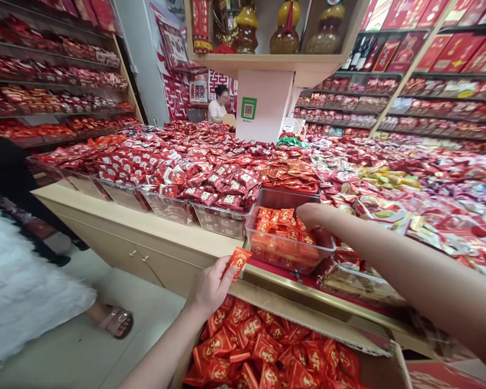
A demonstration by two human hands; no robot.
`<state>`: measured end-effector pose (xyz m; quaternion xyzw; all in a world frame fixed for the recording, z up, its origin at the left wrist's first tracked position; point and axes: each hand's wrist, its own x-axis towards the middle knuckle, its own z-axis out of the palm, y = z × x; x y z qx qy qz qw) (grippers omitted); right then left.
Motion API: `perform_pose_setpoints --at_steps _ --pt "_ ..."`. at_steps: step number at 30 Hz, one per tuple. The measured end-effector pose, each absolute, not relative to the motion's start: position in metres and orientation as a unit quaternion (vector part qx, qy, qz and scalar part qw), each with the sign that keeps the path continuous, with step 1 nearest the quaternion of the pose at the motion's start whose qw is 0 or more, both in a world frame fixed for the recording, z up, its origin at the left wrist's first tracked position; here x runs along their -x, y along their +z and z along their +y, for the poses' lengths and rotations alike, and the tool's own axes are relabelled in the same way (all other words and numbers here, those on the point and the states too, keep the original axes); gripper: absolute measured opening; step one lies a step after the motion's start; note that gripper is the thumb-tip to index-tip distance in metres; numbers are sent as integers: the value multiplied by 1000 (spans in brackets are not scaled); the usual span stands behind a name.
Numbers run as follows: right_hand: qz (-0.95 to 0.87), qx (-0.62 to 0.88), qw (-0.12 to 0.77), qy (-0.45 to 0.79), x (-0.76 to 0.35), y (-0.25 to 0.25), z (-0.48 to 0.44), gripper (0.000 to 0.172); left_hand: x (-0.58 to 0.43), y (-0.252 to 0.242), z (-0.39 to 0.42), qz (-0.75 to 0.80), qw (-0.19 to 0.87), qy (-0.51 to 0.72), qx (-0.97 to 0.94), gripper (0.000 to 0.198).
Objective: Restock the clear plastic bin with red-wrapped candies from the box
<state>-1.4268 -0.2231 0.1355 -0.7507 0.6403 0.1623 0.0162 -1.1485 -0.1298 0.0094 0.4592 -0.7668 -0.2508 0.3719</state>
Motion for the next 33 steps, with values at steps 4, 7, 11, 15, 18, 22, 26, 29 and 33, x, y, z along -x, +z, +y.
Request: perform_pose_setpoints --at_steps 4,7,11,15,18,22,26,29,33 --pt "618 785 24 27 1393 160 -189 22 1156 25 -123 -682 433 -427 -405 30" --pt "483 846 195 -110 1362 165 -159 23 1173 46 -117 -638 459 -504 -358 32" --pt "456 829 265 -185 1355 165 -158 21 1190 72 -118 -624 495 -504 -333 38" --pt "607 760 110 -205 1391 168 -196 18 1183 66 -131 -682 487 -411 -359 32" --pt "686 723 40 -78 1408 159 -218 18 1170 40 -140 -701 451 -355 -422 24" --pt "677 728 67 92 1399 137 -226 26 1163 12 -146 -725 412 -296 -465 20" --pt "652 732 89 177 1384 126 -230 23 1164 7 -145 -746 395 -266 -465 19" --pt "646 737 88 179 1380 122 -234 21 1164 10 -143 -758 387 -241 -466 19" --pt "642 751 65 143 1381 114 -236 25 1163 12 -140 -776 376 -216 -458 19"
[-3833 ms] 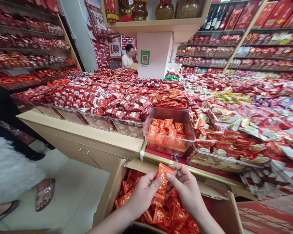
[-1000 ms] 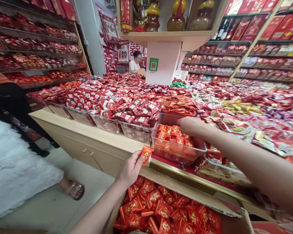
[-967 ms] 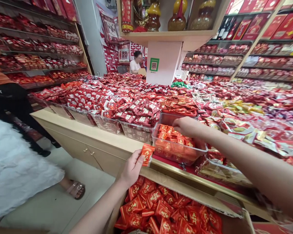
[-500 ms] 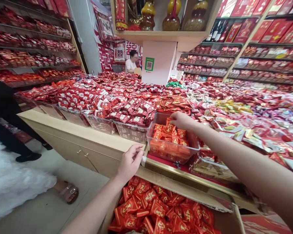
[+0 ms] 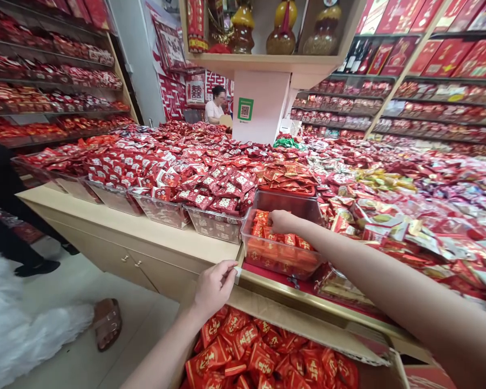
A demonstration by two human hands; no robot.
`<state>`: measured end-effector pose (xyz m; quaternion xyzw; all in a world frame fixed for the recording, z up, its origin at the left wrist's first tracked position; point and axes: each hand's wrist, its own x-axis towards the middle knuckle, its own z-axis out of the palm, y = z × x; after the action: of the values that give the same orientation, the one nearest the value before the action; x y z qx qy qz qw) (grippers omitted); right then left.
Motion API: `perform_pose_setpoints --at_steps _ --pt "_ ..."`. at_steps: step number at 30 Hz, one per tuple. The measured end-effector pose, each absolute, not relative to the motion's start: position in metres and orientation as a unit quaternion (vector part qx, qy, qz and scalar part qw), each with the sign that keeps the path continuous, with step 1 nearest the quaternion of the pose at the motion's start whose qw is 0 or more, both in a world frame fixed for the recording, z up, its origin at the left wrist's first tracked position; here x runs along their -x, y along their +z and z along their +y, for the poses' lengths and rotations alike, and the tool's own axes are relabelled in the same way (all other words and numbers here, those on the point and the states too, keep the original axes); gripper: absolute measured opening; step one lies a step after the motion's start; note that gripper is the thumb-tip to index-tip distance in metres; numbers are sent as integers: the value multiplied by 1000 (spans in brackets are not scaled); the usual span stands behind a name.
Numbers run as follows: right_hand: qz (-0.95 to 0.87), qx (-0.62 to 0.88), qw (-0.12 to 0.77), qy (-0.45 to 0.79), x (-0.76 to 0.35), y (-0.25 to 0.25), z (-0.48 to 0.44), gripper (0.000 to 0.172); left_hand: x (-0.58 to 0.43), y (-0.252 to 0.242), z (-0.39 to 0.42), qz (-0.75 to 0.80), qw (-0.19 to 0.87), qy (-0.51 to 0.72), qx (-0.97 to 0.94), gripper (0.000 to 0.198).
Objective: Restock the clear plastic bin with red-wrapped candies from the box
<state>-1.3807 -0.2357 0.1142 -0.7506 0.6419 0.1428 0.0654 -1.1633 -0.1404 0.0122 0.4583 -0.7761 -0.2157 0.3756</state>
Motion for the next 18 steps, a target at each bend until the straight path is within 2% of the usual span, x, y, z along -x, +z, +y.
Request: perform_pose_setpoints --at_steps 4,10,14,18 --pt "630 773 18 79 1381 107 -234 21 1163 13 -139 -788 371 -197 -450 19" --pt "586 806 84 20 1374 103 -237 30 1164 17 -138 -804 356 -170 -445 19" --pt "578 812 75 38 1368 102 -241 37 1164 16 -137 -817 339 -158 -439 19" --pt "567 817 81 58 1361 99 -243 29 1163 14 -137 -823 332 -148 -437 19"
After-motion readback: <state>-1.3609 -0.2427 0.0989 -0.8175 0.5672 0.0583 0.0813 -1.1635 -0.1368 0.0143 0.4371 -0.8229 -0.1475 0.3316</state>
